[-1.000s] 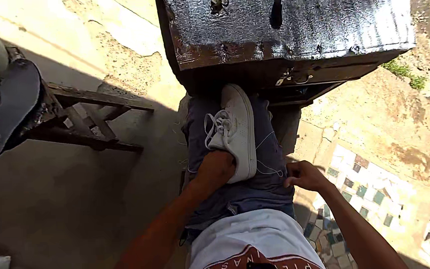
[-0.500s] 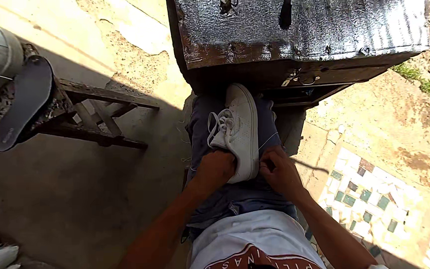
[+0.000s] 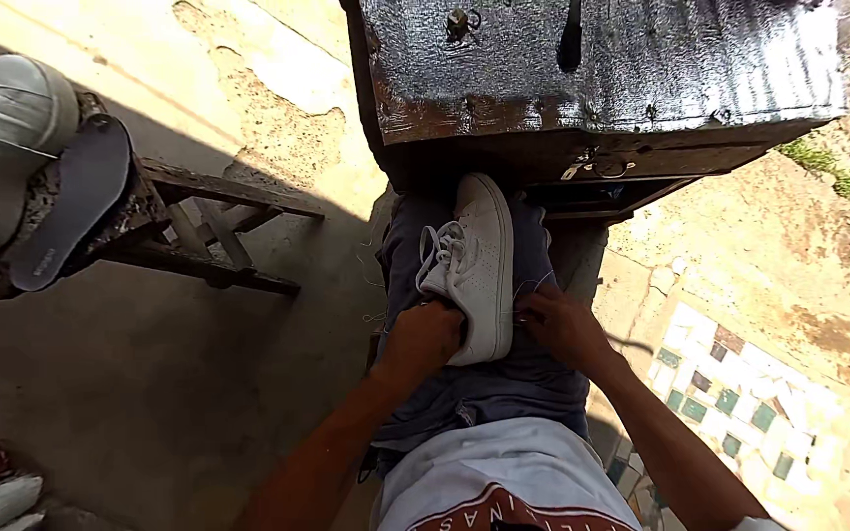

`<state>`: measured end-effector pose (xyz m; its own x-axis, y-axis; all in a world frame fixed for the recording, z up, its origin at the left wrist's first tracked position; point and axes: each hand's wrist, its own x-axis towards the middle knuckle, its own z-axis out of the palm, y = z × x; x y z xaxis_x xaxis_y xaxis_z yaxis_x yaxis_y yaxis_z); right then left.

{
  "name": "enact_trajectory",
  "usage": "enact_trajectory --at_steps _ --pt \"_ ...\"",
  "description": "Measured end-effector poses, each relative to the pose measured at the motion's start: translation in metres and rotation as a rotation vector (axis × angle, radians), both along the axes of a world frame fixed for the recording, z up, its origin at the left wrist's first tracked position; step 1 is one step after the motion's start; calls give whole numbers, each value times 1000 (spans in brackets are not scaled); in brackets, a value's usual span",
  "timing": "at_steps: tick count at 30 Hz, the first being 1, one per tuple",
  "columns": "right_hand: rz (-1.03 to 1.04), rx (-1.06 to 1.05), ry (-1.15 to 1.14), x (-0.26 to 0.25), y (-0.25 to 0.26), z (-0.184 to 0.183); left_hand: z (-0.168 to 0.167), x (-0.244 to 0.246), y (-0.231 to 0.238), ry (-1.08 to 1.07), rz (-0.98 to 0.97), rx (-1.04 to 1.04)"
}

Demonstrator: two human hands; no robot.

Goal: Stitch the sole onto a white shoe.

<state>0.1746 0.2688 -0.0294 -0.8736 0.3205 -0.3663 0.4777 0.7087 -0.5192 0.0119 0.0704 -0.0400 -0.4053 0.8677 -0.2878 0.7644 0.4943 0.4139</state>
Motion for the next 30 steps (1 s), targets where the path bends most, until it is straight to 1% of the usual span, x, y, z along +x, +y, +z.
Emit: enact_trajectory --at_steps 1,2,3,4,5,7,8,9,10,11,13,14,15,16,17,18,19,20,21,23,24,25,26,27,28,29,30 --pt "28 -97 5 14 6 -1 -5 -5 -14 22 27 39" --pt "32 -144 10 34 17 -1 -8 -13 -31 46 63 60" --pt "-13 -138 8 61 34 -2 -9 -25 -53 64 107 60" --pt "-90 -84 -24 93 58 -3 -10 -40 -77 77 157 37" --pt "-179 -3 -108 130 86 -5 -11 -56 -102 74 205 -12" --pt "-353 130 -425 209 140 -16 -16 -82 -150 -45 260 -120" --pt "-405 160 -602 240 159 -25 -22 -89 -168 -162 248 -102" --pt "-433 166 -715 255 167 -31 -27 -90 -180 -312 225 4" --pt "-455 147 -704 252 164 -33 -31 -85 -183 -500 213 162" --pt "-465 131 -594 230 147 -28 -31 -78 -180 -740 183 354" --pt "-410 94 -252 163 87 -12 -20 -57 -156 -1238 90 730" --pt "-357 56 -52 126 57 -12 -15 -47 -139 -1423 85 922" --pt "-292 15 84 92 30 -12 -9 -38 -122 -1547 95 1069" --pt "-205 18 138 63 4 -11 -4 -33 -110 -1628 100 1138" --pt "-127 57 143 41 -17 -7 -2 -32 -101 -1642 134 1125" --pt "-80 68 124 29 -30 -4 -1 -34 -99 -1590 207 1040" --pt "-66 23 117 25 -35 -1 -1 -39 -101 -1493 280 920" --pt "-69 -107 146 26 -32 4 -3 -45 -105 -1409 328 813" --pt "-74 -338 244 29 -24 8 -7 -50 -110 -1374 355 754" --pt "-140 -982 530 34 -14 10 -16 -54 -118 -1431 374 736" --pt "-212 -1181 590 36 -15 12 -21 -52 -120 -1469 391 732" --pt "-300 -1170 594 36 -16 15 -25 -49 -120 -1501 417 732" --pt "-381 -948 529 33 -16 16 -28 -47 -118 -1525 443 729" --pt "-405 -603 369 27 -20 16 -30 -44 -118 -1544 472 721" --pt "-368 -306 172 21 -25 14 -31 -41 -118 -1560 490 710" --pt "-323 -128 50 14 -31 12 -32 -40 -118 -1572 497 697" --pt "-293 -25 -16 9 -38 9 -33 -38 -120 -1582 499 680"
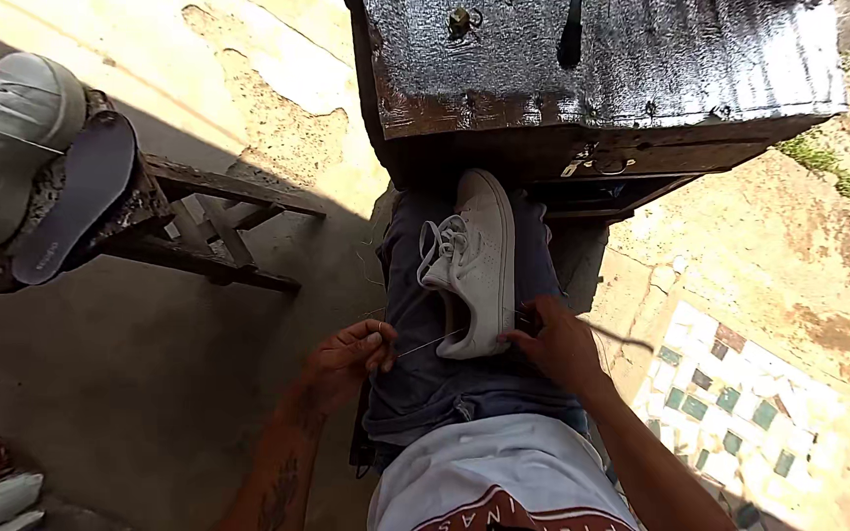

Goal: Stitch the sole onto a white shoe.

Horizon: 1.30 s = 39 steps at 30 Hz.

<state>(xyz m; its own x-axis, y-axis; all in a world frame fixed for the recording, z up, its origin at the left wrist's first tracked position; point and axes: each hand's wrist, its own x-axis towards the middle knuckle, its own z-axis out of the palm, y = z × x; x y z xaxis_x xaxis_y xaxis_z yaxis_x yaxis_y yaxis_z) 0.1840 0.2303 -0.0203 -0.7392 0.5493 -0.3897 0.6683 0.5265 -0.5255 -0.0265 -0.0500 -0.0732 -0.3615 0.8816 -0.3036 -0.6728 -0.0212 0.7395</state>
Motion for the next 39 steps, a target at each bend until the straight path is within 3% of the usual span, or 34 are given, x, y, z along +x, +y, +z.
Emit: enact_trajectory --at_steps 3,8,11,14,16,18,20,24,28,32,39 --pt "40 94 -18 -9 -10 -1 4 2 -19 18 -48 -39" --pt "173 78 -63 -14 -11 -11 13 10 -95 14 -91 -191" --pt "194 50 -101 -17 -9 -8 16 10 -86 82 -84 -212" --pt "168 -45 -82 -17 8 -4 25 15 -18 475 -68 -226" --pt "129 -118 -38 -14 16 -3 30 28 32 841 -172 -237" --pt "-5 -259 132 -3 21 -8 28 48 71 1244 -335 -324" --pt "-193 -341 353 8 23 -16 23 58 99 1446 -331 -333" --pt "-359 -353 564 31 25 -34 49 43 131 1142 -290 -325" --pt "-385 -334 536 38 53 -8 48 36 152 714 -398 -259" --pt "-156 -283 371 29 64 24 45 31 151 354 -315 -149" --pt "178 -111 283 -5 71 25 50 37 155 186 -218 -191"
